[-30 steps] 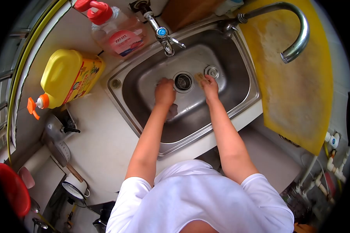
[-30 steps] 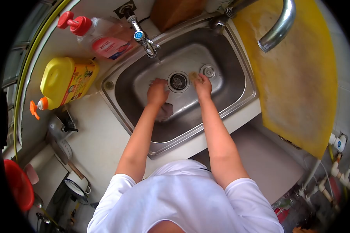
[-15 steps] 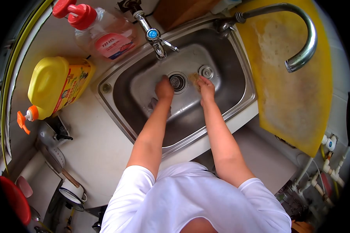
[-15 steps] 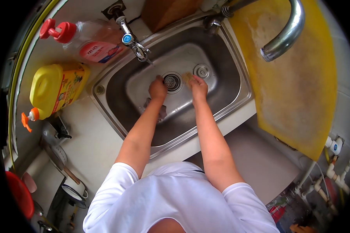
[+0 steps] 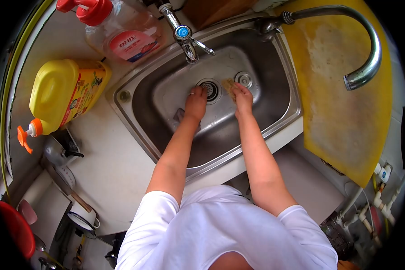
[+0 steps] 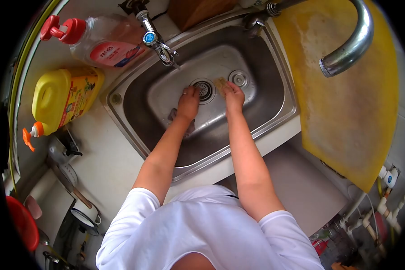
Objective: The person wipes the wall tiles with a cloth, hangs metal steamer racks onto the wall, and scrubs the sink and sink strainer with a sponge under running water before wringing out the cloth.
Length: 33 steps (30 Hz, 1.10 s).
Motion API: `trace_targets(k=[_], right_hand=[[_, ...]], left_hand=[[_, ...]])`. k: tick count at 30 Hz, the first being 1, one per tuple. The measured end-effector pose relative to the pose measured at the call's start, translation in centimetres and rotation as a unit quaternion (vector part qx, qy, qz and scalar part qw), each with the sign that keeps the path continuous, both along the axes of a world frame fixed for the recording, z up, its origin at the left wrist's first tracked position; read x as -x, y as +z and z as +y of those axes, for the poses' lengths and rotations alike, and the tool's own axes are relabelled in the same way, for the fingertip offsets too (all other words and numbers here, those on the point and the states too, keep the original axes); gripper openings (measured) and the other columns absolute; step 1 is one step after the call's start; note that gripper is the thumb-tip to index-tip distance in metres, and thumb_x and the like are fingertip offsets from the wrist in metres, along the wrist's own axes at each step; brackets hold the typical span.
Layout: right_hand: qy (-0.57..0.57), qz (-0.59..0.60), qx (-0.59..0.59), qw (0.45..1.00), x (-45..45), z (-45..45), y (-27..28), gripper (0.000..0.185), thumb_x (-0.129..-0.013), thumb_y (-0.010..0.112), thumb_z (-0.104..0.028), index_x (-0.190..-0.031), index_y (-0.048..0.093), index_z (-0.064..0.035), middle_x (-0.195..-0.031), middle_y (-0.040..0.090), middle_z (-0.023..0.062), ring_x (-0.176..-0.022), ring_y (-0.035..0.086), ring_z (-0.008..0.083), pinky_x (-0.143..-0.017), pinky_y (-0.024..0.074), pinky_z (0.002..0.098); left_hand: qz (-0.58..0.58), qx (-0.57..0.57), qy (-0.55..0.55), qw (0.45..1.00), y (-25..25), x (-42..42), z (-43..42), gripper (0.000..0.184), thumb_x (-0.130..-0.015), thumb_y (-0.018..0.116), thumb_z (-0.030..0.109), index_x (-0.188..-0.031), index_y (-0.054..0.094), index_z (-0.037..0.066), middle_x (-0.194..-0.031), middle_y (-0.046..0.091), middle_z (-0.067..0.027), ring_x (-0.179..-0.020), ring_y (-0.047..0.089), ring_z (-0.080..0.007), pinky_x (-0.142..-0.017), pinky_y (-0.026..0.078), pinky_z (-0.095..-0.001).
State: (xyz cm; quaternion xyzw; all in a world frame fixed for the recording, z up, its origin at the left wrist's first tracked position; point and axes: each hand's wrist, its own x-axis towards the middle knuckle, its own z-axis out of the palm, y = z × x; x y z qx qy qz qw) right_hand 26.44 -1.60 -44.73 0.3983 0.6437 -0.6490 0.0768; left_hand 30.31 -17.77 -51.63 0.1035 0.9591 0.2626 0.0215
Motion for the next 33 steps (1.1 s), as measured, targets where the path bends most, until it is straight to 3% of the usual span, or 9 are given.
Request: trace_targets(k=[10,15,19,24,26,27,29,31,33], right_hand=[[0.007,-0.004,-0.009,1.0,0.1,0.0,-0.6,0.033,-0.084,0.061,-0.003,-0.117,0.06,0.0012,-0.106,0.066,0.008,-0.093,0.062,0.0149,-0.082,0.0476,0.0254],[-0.005,-0.005,-0.002,1.0,0.1,0.2,-1.0,0.035,-0.083,0.061,-0.004,-0.118,0.06,0.0011,-0.107,0.065,0.0083,-0.095,0.062,0.0152,-0.083,0.0473,0.0258],[-0.003,-0.012,-0.006,1.0,0.1,0.0,-0.8,0.036,-0.083,0.062,-0.005,-0.118,0.059,0.0023,-0.109,0.064,0.0092,-0.096,0.06,0.0152,-0.084,0.0467,0.0264],[0.012,-0.017,0.006,1.0,-0.4,0.2,-2.9,0.036,-0.082,0.063,-0.007,-0.117,0.06,-0.0002,-0.114,0.06,0.0116,-0.098,0.06,0.0189,-0.087,0.0462,0.0291],[0.215,0.02,-0.168,0.962,-0.9,0.7,-6.2,0.037,-0.08,0.064,-0.007,-0.116,0.061,-0.0064,-0.118,0.053,0.0131,-0.102,0.058,0.0255,-0.089,0.0469,0.0331],[0.217,0.021,-0.164,0.962,-1.2,-0.1,-5.4,0.037,-0.08,0.064,-0.007,-0.116,0.061,-0.0064,-0.118,0.053,0.0131,-0.102,0.058,0.0255,-0.089,0.0469,0.0331],[0.395,0.084,-0.318,0.858,-1.1,-2.0,-2.0,0.039,-0.077,0.065,-0.009,-0.116,0.062,-0.0109,-0.12,0.048,0.0124,-0.108,0.054,0.0312,-0.09,0.047,0.0371],[0.424,0.103,-0.304,0.847,-0.4,-2.7,-0.9,0.033,-0.079,0.063,-0.013,-0.112,0.063,-0.0102,-0.117,0.05,0.0109,-0.109,0.053,0.0313,-0.091,0.0473,0.0378],[0.565,0.154,-0.404,0.703,0.3,-3.0,-0.8,0.029,-0.08,0.059,-0.016,-0.109,0.063,-0.0091,-0.119,0.051,0.0106,-0.108,0.053,0.0316,-0.089,0.048,0.0392]], left_hand=[[-0.03,0.058,-0.081,0.995,1.1,-0.9,0.2,0.037,-0.077,0.054,0.01,-0.114,0.06,0.004,-0.116,0.057,-0.0116,-0.107,0.054,-0.0274,-0.087,0.047,-0.0403],[-0.006,0.151,-0.089,0.984,0.2,-1.8,1.1,0.041,-0.083,0.056,0.023,-0.121,0.056,0.007,-0.119,0.056,-0.0114,-0.118,0.047,-0.0265,-0.1,0.037,-0.0488],[-0.011,0.138,-0.085,0.987,1.0,-1.9,1.0,0.045,-0.082,0.059,0.029,-0.122,0.056,0.008,-0.12,0.056,-0.0123,-0.119,0.046,-0.0269,-0.103,0.032,-0.0522],[-0.188,0.118,-0.13,0.966,4.2,0.7,0.5,0.046,-0.083,0.062,0.029,-0.123,0.055,0.008,-0.122,0.056,-0.0139,-0.122,0.045,-0.0277,-0.106,0.028,-0.0511],[-0.133,0.076,-0.071,0.986,6.6,1.3,-0.9,0.047,-0.08,0.064,0.025,-0.122,0.056,0.008,-0.117,0.058,-0.0128,-0.117,0.049,-0.0283,-0.103,0.031,-0.0497],[-0.079,0.033,-0.013,0.996,8.1,1.3,-2.1,0.047,-0.077,0.066,0.022,-0.121,0.056,0.009,-0.112,0.06,-0.0117,-0.112,0.053,-0.0289,-0.1,0.034,-0.0482],[-0.067,0.064,0.01,0.996,12.2,1.3,-5.2,0.047,-0.076,0.067,0.02,-0.12,0.057,0.009,-0.11,0.06,-0.0119,-0.11,0.054,-0.0294,-0.099,0.035,-0.0473],[-0.031,0.096,0.04,0.994,16.1,1.0,-8.5,0.046,-0.075,0.068,0.017,-0.118,0.057,0.008,-0.107,0.061,-0.0116,-0.106,0.055,-0.03,-0.098,0.037,-0.0466],[0.017,0.066,0.076,0.995,18.8,0.1,-11.3,0.042,-0.074,0.068,0.013,-0.114,0.059,0.008,-0.105,0.061,-0.0105,-0.1,0.055,-0.0295,-0.095,0.038,-0.0467]])
